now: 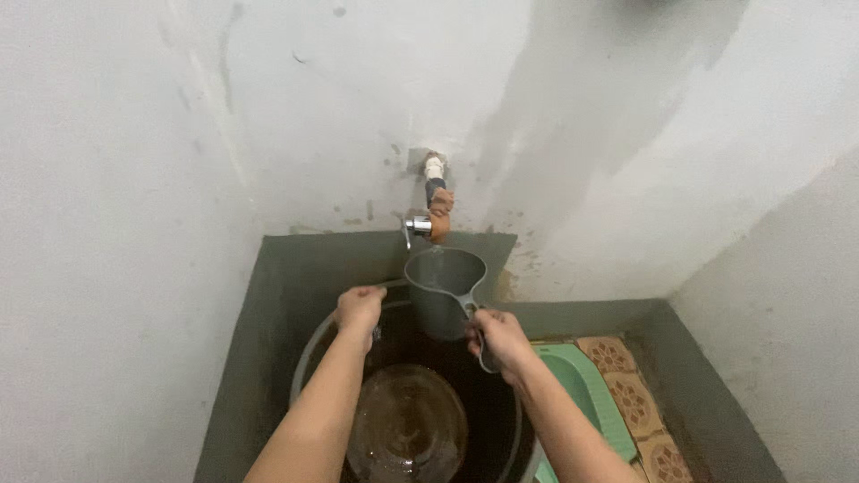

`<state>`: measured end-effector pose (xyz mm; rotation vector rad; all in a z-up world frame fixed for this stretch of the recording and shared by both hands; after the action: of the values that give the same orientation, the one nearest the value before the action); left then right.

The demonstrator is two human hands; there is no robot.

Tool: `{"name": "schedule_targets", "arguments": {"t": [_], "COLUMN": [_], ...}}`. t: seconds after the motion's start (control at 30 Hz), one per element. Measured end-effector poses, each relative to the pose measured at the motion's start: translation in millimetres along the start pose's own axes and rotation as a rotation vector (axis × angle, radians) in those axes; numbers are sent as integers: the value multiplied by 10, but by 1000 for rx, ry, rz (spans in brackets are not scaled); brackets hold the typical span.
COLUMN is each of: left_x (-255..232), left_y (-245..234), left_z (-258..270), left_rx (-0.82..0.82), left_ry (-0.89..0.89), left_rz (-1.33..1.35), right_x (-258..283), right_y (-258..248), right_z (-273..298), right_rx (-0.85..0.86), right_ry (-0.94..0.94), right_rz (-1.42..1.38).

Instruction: The person washes a small chain and a ladle by hand under running water, then places them back in their respective holders. The person then picks up a bucket, turns it upside down over a squat toilet, and rinses the exterior of the bucket under the tap.

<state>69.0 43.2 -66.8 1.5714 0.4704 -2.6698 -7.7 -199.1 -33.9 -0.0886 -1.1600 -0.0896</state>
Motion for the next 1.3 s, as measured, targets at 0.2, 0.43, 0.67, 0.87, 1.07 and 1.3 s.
{"name": "schedule_targets", "arguments": {"t": [0.2, 0.43, 0.67, 0.87, 1.07, 1.3], "left_x": [14, 6, 340, 554, 574, 638], "left_y": [-420, -603, -715, -761, -866, -1030], "left_z": [442, 810, 925, 937, 1050, 1003], "left_rx": [85, 31, 43, 45, 23, -5], "left_ry": [-85, -47, -47, -104, -147, -146], "left_rz": [-52, 54, 181, 224, 256, 288], "right_x": [-50, 39, -215, -677, -1562, -1034], "right_y": [85, 83, -379, -1198, -1279, 87], "right_z": [131, 257, 631, 588, -339, -701], "right_rx": [36, 97, 45, -234, -339, -203], "right_ry": [-14, -10, 68, 245, 250, 69], "right_rz": [-113, -141, -294, -362, 330, 669]}}
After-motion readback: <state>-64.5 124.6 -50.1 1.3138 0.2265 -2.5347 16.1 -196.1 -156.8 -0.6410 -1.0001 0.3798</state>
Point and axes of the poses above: each hand's wrist, its own z-axis away from the middle knuckle, its own y-axis out of the palm, x = y × z, the point moved 1 cm from there along -z, towards the middle knuckle, and after that the axes turned 1 degree about -x, right-handed, at the moved point
